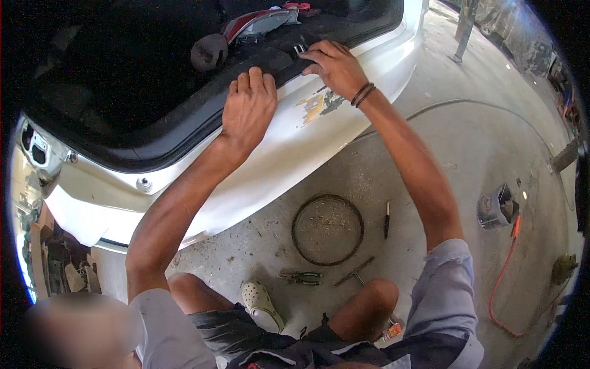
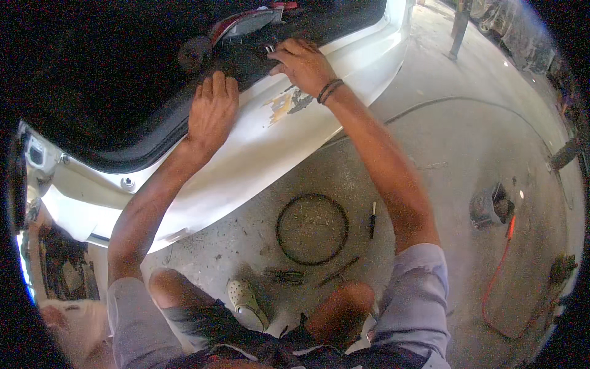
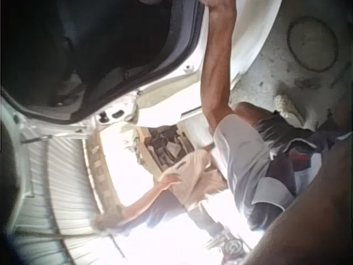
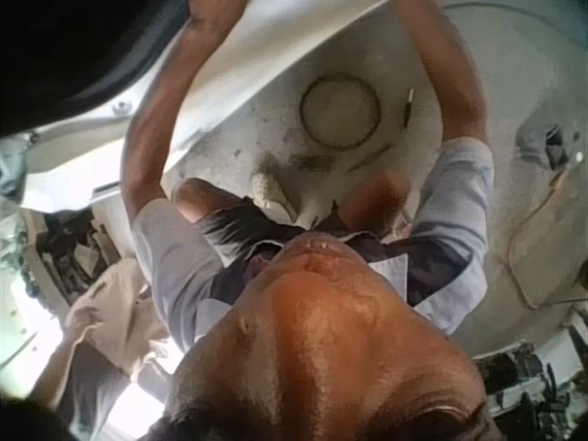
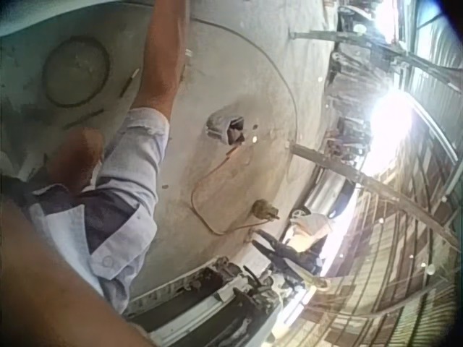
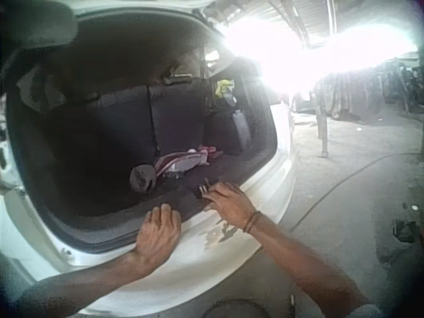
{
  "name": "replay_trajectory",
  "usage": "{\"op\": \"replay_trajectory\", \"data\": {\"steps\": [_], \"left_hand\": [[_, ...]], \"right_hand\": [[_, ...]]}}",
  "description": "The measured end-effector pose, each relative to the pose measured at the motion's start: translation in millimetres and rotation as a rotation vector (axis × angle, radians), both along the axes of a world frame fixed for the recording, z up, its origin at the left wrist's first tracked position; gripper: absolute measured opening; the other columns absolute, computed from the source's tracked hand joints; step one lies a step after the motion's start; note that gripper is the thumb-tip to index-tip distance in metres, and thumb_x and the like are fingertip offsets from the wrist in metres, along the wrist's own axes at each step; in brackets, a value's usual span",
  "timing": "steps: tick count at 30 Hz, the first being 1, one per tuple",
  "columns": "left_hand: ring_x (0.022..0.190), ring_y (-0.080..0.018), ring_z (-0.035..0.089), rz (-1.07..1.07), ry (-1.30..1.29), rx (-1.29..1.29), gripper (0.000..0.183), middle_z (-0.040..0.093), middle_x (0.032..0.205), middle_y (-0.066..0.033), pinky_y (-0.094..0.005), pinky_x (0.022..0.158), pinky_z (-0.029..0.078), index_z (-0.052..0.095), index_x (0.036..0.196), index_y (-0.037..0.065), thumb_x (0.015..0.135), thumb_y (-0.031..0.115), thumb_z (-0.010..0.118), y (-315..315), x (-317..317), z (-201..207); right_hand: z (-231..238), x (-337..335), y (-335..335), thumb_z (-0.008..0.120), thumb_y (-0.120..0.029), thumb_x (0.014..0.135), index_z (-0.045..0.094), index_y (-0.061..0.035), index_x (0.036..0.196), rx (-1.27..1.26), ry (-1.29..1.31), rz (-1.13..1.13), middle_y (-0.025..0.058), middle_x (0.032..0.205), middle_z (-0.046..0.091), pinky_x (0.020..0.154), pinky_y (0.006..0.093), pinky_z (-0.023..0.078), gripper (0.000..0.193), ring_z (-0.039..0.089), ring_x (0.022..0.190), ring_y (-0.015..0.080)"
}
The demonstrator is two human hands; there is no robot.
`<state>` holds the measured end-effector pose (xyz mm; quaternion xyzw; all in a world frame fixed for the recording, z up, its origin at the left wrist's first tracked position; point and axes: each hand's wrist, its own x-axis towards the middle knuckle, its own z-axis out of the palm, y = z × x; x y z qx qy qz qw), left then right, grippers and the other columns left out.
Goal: Adjusting and repairing the rear bumper assembly of a white car using hand tools.
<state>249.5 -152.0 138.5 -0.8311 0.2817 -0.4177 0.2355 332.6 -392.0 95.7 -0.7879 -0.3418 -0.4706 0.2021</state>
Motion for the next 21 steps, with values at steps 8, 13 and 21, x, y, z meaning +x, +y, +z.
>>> {"op": "replay_trajectory", "data": {"steps": [8,13,21], "left_hand": [[0.096,-0.0342,0.068,0.005,0.177,-0.12,0.036,0.065,0.1,-0.0176,-0.044,0.082,0.057,0.062,0.104,-0.004,0.087,0.025,0.076,-5.9,5.9,13.7],[0.106,-0.0459,0.068,0.034,0.644,-0.175,0.045,0.067,0.11,-0.0282,-0.0506,0.09,0.057,0.059,0.112,-0.01,0.09,0.026,0.075,-4.9,12.9,45.1],[0.101,-0.0407,0.068,-0.01,0.39,0.027,0.045,0.066,0.106,-0.0235,-0.0508,0.088,0.057,0.059,0.118,-0.01,0.092,0.026,0.07,-2.1,10.2,37.0]], "right_hand": [[-11.1,-3.7,7.1,0.078,-0.015,0.082,0.068,-0.0096,0.099,0.071,-0.064,-0.065,0.0059,0.106,0.061,0.096,0.0455,0.047,0.02,0.06,0.105,0.0302],[-13.1,-1.7,4.4,0.078,-0.011,0.081,0.069,-0.0099,0.102,0.06,-0.161,-0.029,0.0057,0.104,0.061,0.1,0.046,0.046,0.023,0.061,0.103,0.0302],[-21.8,0.7,3.8,0.071,0.003,0.082,0.073,-0.0044,0.107,0.134,-0.17,0.047,0.0083,0.109,0.065,0.111,0.0474,0.045,0.027,0.064,0.109,0.0289]]}}
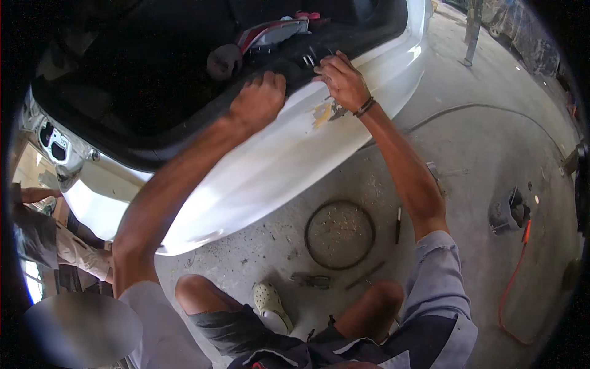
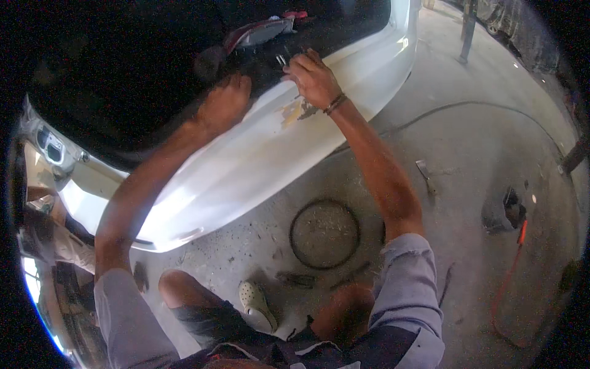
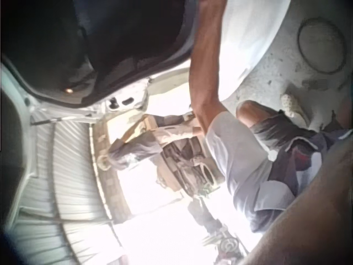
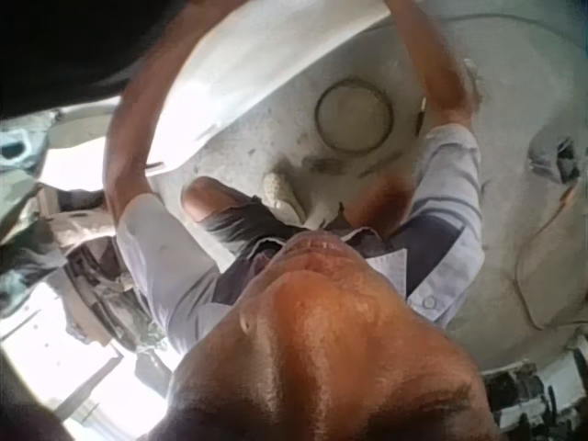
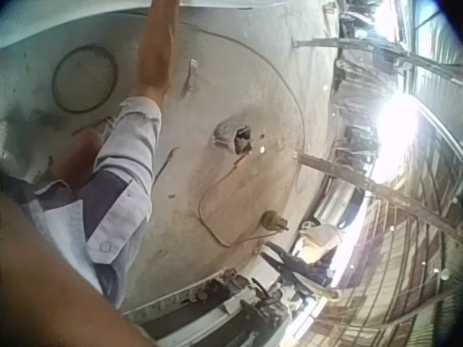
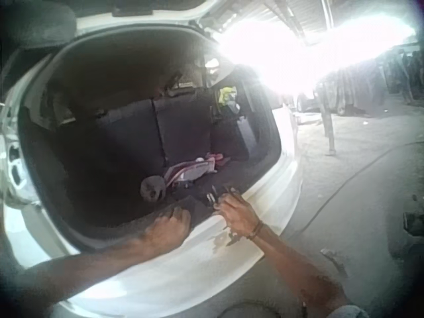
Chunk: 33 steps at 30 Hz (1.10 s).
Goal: Adjusting and repairing the rear bumper assembly of a white car using hand tools.
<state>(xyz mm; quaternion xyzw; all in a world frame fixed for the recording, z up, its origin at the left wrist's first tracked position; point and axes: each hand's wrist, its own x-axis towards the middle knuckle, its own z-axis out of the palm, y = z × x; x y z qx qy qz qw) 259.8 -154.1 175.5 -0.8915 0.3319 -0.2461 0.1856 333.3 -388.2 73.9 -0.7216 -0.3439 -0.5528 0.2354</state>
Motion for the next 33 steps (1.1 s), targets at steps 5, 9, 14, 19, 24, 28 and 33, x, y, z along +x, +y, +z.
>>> {"op": "replay_trajectory", "data": {"steps": [5,9,14,19,24,28,33], "left_hand": [[0.101,-0.0267,0.061,-0.047,-0.367,-0.053,0.033,0.059,0.107,-0.013,-0.0399,0.082,0.053,0.064,0.116,-0.001,0.086,0.013,0.069,-5.3,-5.7,-26.2],[0.095,-0.0273,0.063,-0.036,-0.326,0.022,0.033,0.06,0.102,-0.0144,-0.0395,0.079,0.055,0.063,0.112,-0.003,0.082,0.011,0.071,-17.2,7.4,-36.5],[0.091,-0.0339,0.07,0.079,-0.179,0.072,0.031,0.065,0.098,-0.0189,-0.0426,0.081,0.06,0.062,0.108,-0.007,0.081,0.007,0.069,-24.6,14.9,-18.5],[0.101,-0.0419,0.07,0.164,0.234,-0.118,0.03,0.066,0.111,-0.0264,-0.0495,0.089,0.059,0.061,0.113,-0.008,0.091,0.012,0.067,-31.2,13.5,8.7],[0.097,-0.0389,0.068,0.044,-0.214,-0.038,0.047,0.064,0.103,-0.0212,-0.0441,0.085,0.059,0.057,0.116,-0.009,0.092,0.029,0.073,-41.7,6.6,-19.0],[0.099,-0.0333,0.069,0.081,-0.314,0.023,0.035,0.065,0.103,-0.0195,-0.0408,0.081,0.06,0.058,0.112,-0.003,0.091,0.022,0.072,-51.4,18.6,-36.6],[0.099,-0.0428,0.071,0.087,-0.038,-0.042,0.039,0.067,0.108,-0.0281,-0.0469,0.084,0.06,0.058,0.114,-0.009,0.094,0.022,0.069,-47.3,28.8,-10.1]], "right_hand": [[-1.0,2.4,0.0,0.072,0.0,0.082,0.071,-0.0071,0.103,0.037,-0.034,0.035,0.0063,0.103,0.064,0.11,0.0482,0.047,0.023,0.066,0.105,0.0276],[-1.9,4.6,1.2,0.072,-0.001,0.082,0.07,-0.0087,0.103,0.06,-0.067,0.042,0.0051,0.101,0.063,0.109,0.048,0.048,0.023,0.066,0.101,0.027],[-2.9,4.0,1.1,0.072,0.0,0.081,0.071,-0.0085,0.101,0.076,-0.095,0.027,0.0044,0.097,0.064,0.108,0.0462,0.049,0.021,0.067,0.097,0.0275],[-2.7,4.2,0.5,0.073,-0.002,0.081,0.072,-0.009,0.099,0.075,-0.104,0.035,0.0046,0.097,0.065,0.108,0.0439,0.05,0.02,0.067,0.097,0.0267],[-2.0,3.7,1.3,0.077,-0.006,0.08,0.073,-0.0087,0.097,0.077,-0.131,0.026,0.0044,0.096,0.066,0.108,0.0417,0.051,0.018,0.067,0.097,0.0258],[-2.9,3.0,2.7,0.076,0.0,0.079,0.072,-0.0049,0.095,0.11,-0.129,0.015,0.0065,0.095,0.066,0.108,0.0425,0.051,0.017,0.067,0.094,0.0256],[-2.9,4.6,1.5,0.078,-0.013,0.083,0.072,-0.0102,0.094,0.083,-0.135,-0.019,0.0039,0.099,0.066,0.109,0.0417,0.048,0.012,0.066,0.1,0.0245]]}}
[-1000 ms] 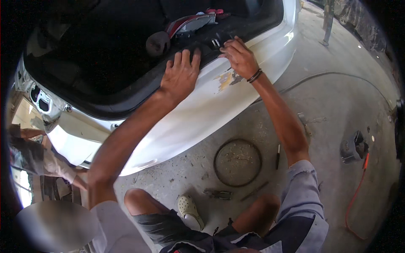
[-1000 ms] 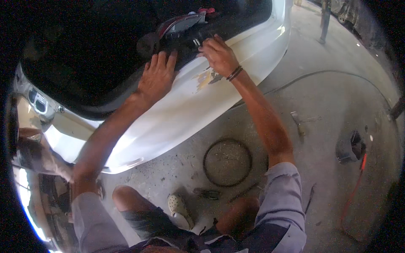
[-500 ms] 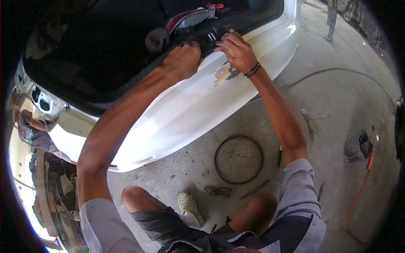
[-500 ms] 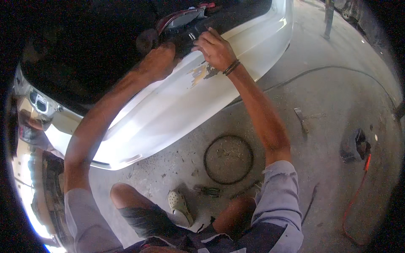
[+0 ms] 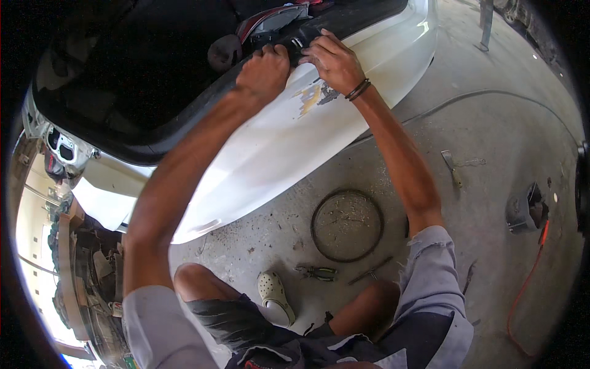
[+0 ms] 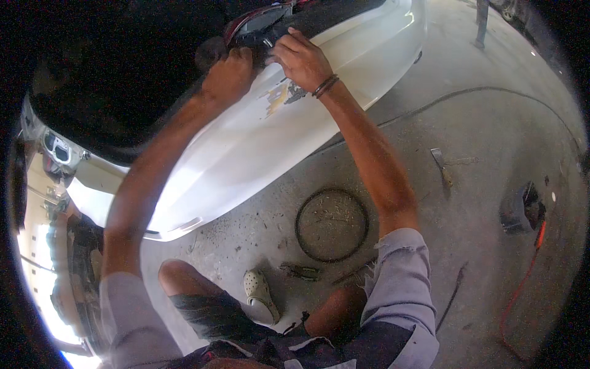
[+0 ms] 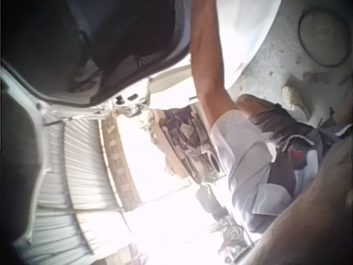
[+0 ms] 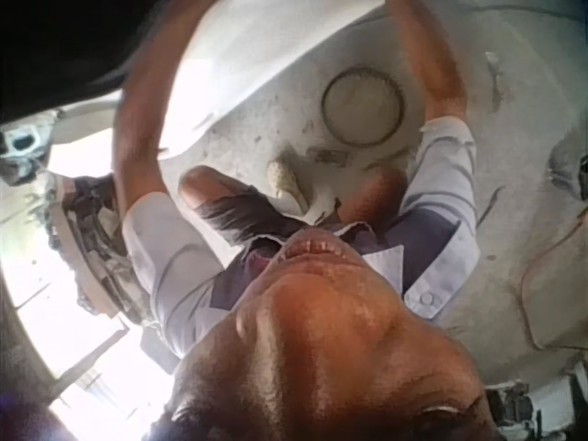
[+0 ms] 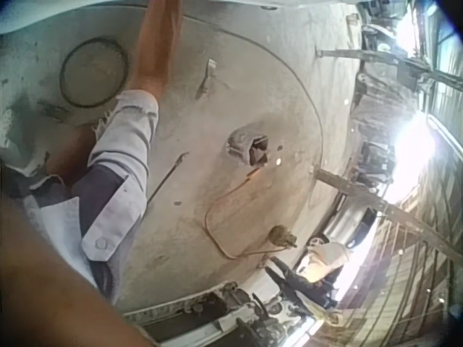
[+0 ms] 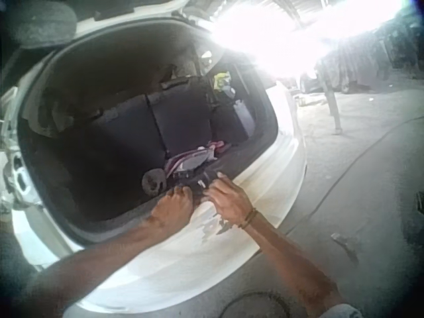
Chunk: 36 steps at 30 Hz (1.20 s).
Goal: Adjusting and repairing the rear bumper assembly of a white car using hand tools.
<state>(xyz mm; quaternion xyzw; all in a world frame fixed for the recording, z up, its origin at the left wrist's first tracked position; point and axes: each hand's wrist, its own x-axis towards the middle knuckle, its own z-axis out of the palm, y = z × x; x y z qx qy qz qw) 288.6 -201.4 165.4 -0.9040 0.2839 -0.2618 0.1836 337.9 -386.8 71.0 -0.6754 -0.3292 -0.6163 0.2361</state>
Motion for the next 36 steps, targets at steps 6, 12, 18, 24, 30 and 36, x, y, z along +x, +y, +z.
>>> {"op": "replay_trajectory", "data": {"steps": [6,12,18,24,30,36], "left_hand": [[0.102,-0.0427,0.071,0.11,0.479,0.045,0.041,0.069,0.108,-0.0316,-0.0498,0.091,0.056,0.06,0.117,-0.01,0.092,0.021,0.069,-13.8,5.9,46.2],[0.113,-0.0418,0.062,-0.024,-0.132,0.023,0.048,0.061,0.122,-0.0239,-0.0499,0.093,0.052,0.062,0.121,-0.003,0.092,0.033,0.073,22.8,-35.2,0.3],[0.105,-0.0348,0.06,-0.044,-0.289,0.066,0.038,0.058,0.119,-0.02,-0.0455,0.093,0.05,0.06,0.117,-0.002,0.096,0.029,0.067,48.7,-35.7,-30.9],[0.101,-0.041,0.064,-0.006,-0.092,0.052,0.032,0.057,0.111,-0.0258,-0.0507,0.09,0.055,0.054,0.113,-0.006,0.1,0.022,0.062,38.2,-33.7,-7.3],[0.101,-0.0448,0.065,0.075,0.217,-0.007,0.036,0.057,0.112,-0.0288,-0.0518,0.091,0.056,0.05,0.116,-0.007,0.101,0.023,0.063,35.2,-32.6,14.3],[0.098,-0.0391,0.067,-0.093,-0.177,0.057,0.05,0.056,0.109,-0.027,-0.0473,0.084,0.06,0.05,0.118,-0.007,0.096,0.033,0.07,27.6,-23.5,-5.8]], "right_hand": [[5.0,8.7,-6.0,0.075,-0.02,0.088,0.074,-0.0133,0.109,0.008,0.032,0.023,0.005,0.11,0.066,0.115,0.0467,0.04,0.023,0.061,0.115,0.0247],[5.2,8.8,-4.5,0.076,-0.013,0.086,0.076,-0.0109,0.11,-0.047,0.186,0.115,0.0043,0.107,0.069,0.101,0.0416,0.049,0.024,0.063,0.105,0.026],[2.7,6.2,-0.6,0.072,0.0,0.084,0.076,-0.009,0.105,0.015,0.144,0.148,0.0044,0.1,0.07,0.089,0.0396,0.055,0.024,0.065,0.097,0.026],[-0.3,5.1,0.1,0.069,0.005,0.082,0.076,-0.0085,0.106,0.038,0.111,0.182,0.0051,0.104,0.07,0.092,0.0403,0.056,0.029,0.065,0.098,0.0276],[-4.0,9.0,-0.3,0.072,-0.001,0.08,0.077,-0.0101,0.104,0.027,0.071,0.084,0.0039,0.107,0.071,0.094,0.0384,0.056,0.026,0.066,0.104,0.0251],[-3.6,11.4,-0.7,0.073,0.003,0.08,0.076,-0.009,0.106,0.037,0.055,0.119,0.0048,0.105,0.072,0.09,0.0379,0.057,0.029,0.066,0.1,0.0255]]}}
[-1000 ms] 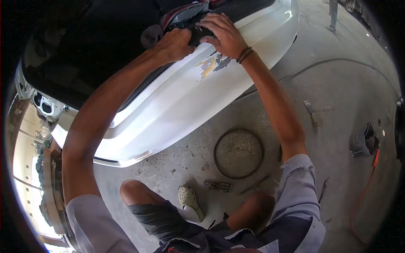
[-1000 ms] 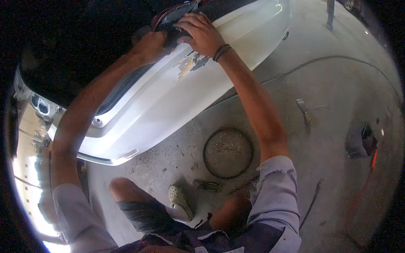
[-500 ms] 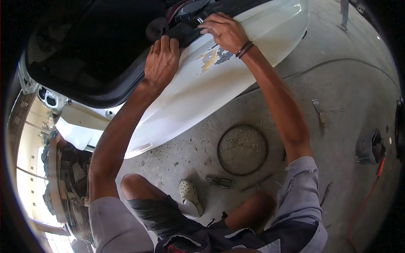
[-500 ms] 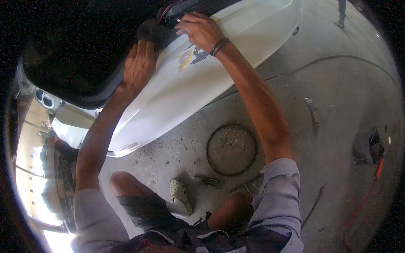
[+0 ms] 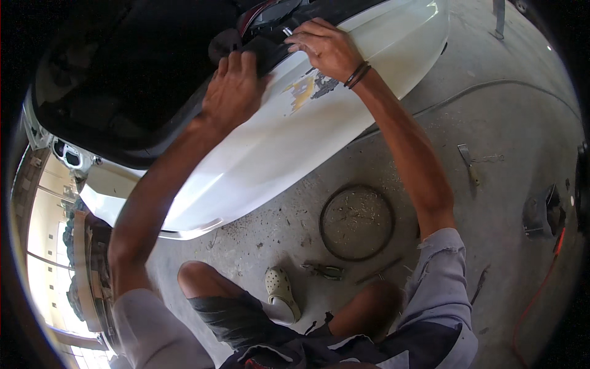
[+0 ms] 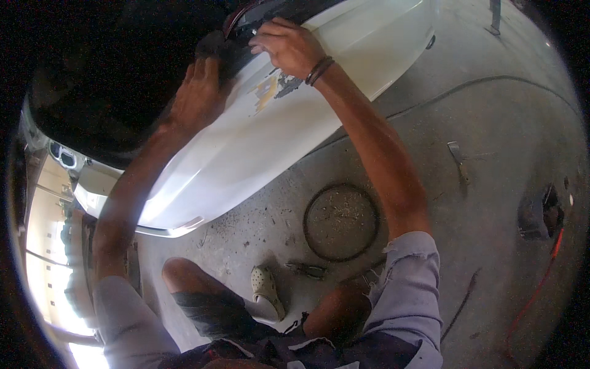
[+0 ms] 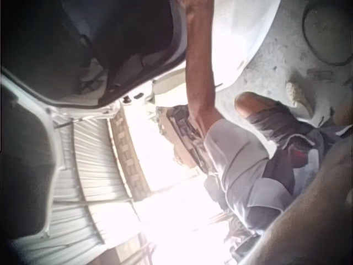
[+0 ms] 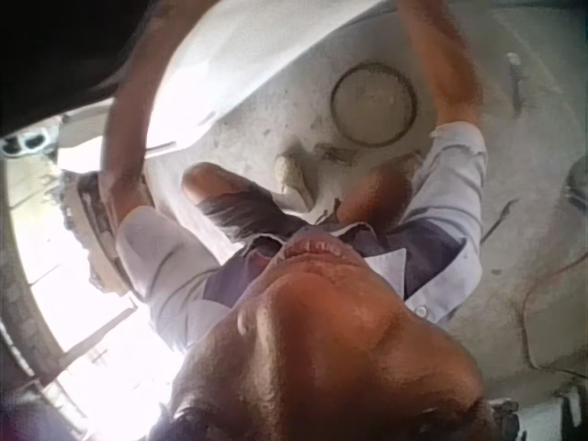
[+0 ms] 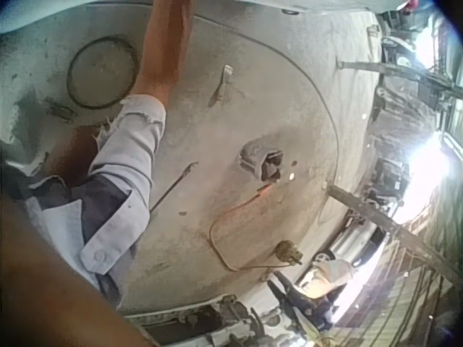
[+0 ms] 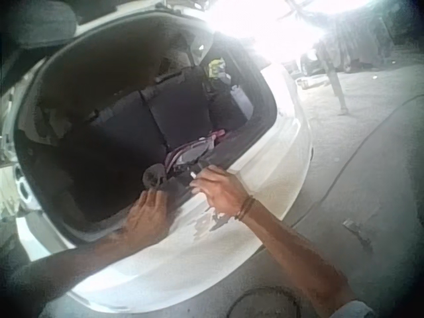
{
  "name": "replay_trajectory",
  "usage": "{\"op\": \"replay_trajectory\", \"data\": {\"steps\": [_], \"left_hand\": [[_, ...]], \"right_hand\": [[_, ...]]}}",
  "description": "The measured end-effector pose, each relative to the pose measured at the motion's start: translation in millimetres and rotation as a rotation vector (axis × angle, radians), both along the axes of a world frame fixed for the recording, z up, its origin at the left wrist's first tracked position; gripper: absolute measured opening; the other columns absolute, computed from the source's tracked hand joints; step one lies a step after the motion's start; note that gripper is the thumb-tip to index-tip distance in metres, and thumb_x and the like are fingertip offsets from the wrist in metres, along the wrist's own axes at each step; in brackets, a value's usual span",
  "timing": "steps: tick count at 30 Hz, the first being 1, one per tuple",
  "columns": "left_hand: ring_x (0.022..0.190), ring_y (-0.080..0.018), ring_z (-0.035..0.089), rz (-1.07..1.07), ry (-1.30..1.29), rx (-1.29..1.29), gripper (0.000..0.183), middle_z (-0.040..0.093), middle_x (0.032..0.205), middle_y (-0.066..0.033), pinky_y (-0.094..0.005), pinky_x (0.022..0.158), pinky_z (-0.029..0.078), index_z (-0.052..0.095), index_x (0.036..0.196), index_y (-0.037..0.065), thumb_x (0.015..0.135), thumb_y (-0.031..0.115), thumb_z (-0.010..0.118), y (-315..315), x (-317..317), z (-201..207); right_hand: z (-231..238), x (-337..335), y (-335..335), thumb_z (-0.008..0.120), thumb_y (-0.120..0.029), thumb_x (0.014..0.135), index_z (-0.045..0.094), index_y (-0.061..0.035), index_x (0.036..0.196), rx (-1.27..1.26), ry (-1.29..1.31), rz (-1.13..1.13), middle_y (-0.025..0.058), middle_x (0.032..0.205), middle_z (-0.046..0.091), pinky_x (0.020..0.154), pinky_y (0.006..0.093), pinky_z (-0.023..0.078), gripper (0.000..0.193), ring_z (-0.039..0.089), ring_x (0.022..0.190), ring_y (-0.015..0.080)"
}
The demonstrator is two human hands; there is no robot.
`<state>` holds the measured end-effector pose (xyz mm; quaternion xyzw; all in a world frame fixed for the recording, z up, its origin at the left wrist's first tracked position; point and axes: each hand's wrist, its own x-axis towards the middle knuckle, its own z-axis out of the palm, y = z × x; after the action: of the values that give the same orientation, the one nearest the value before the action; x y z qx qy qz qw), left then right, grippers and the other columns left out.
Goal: Adjusting and repairing the rear bumper assembly of a white car using hand tools.
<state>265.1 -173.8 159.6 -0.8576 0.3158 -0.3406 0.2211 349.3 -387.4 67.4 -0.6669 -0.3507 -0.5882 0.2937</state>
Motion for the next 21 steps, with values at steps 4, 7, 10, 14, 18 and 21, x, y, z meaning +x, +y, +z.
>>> {"op": "replay_trajectory", "data": {"steps": [4,7,10,14,18,21], "left_hand": [[0.102,-0.0383,0.068,-0.008,-0.109,0.069,0.043,0.06,0.107,-0.0248,-0.0454,0.077,0.061,0.052,0.116,-0.006,0.098,0.031,0.066,-13.2,13.2,-14.1],[0.097,-0.0404,0.071,0.014,0.04,0.113,0.034,0.064,0.104,-0.0261,-0.0457,0.071,0.061,0.053,0.113,-0.006,0.102,0.025,0.062,-18.5,21.0,-2.3],[0.082,-0.0413,0.074,0.072,0.29,0.118,0.029,0.069,0.093,-0.0288,-0.0442,0.063,0.06,0.054,0.111,-0.007,0.103,0.02,0.059,-25.8,25.7,20.2],[0.063,-0.0399,0.073,0.069,0.463,0.13,0.03,0.069,0.079,-0.0314,-0.0421,0.057,0.06,0.053,0.11,-0.011,0.102,0.017,0.06,-35.6,26.8,34.9],[0.062,-0.0372,0.073,0.039,0.389,0.133,0.032,0.069,0.079,-0.0332,-0.042,0.054,0.059,0.053,0.112,-0.013,0.1,0.015,0.062,-35.8,25.0,33.4],[0.063,-0.0374,0.073,0.035,0.414,0.082,0.031,0.069,0.082,-0.0329,-0.0413,0.055,0.06,0.052,0.113,-0.013,0.099,0.013,0.063,-31.6,21.6,33.9]], "right_hand": [[0.0,-1.7,-0.1,0.074,0.003,0.081,0.076,-0.0091,0.106,0.003,0.026,0.034,0.0045,0.104,0.072,0.086,0.0374,0.058,0.029,0.067,0.097,0.0251],[0.1,-2.4,-0.9,0.073,0.004,0.081,0.076,-0.008,0.107,-0.002,0.004,0.011,0.005,0.104,0.072,0.086,0.0373,0.059,0.028,0.067,0.097,0.0252],[0.3,-3.4,-1.2,0.073,0.005,0.08,0.076,-0.0075,0.107,-0.002,-0.006,0.034,0.0052,0.105,0.072,0.087,0.0369,0.058,0.03,0.066,0.099,0.0252],[0.8,-3.4,-0.2,0.075,-0.004,0.078,0.076,-0.0104,0.103,-0.016,-0.024,-0.044,0.0021,0.105,0.07,0.093,0.0367,0.056,0.027,0.066,0.103,0.0238],[-1.4,-2.6,-1.2,0.074,0.001,0.079,0.076,-0.0098,0.106,-0.014,-0.04,-0.065,0.003,0.106,0.071,0.091,0.0365,0.058,0.029,0.066,0.103,0.024],[-5.7,-2.2,-2.9,0.074,0.003,0.08,0.075,-0.0093,0.107,0.028,-0.055,-0.032,0.004,0.108,0.072,0.091,0.0368,0.058,0.03,0.067,0.104,0.0243]]}}
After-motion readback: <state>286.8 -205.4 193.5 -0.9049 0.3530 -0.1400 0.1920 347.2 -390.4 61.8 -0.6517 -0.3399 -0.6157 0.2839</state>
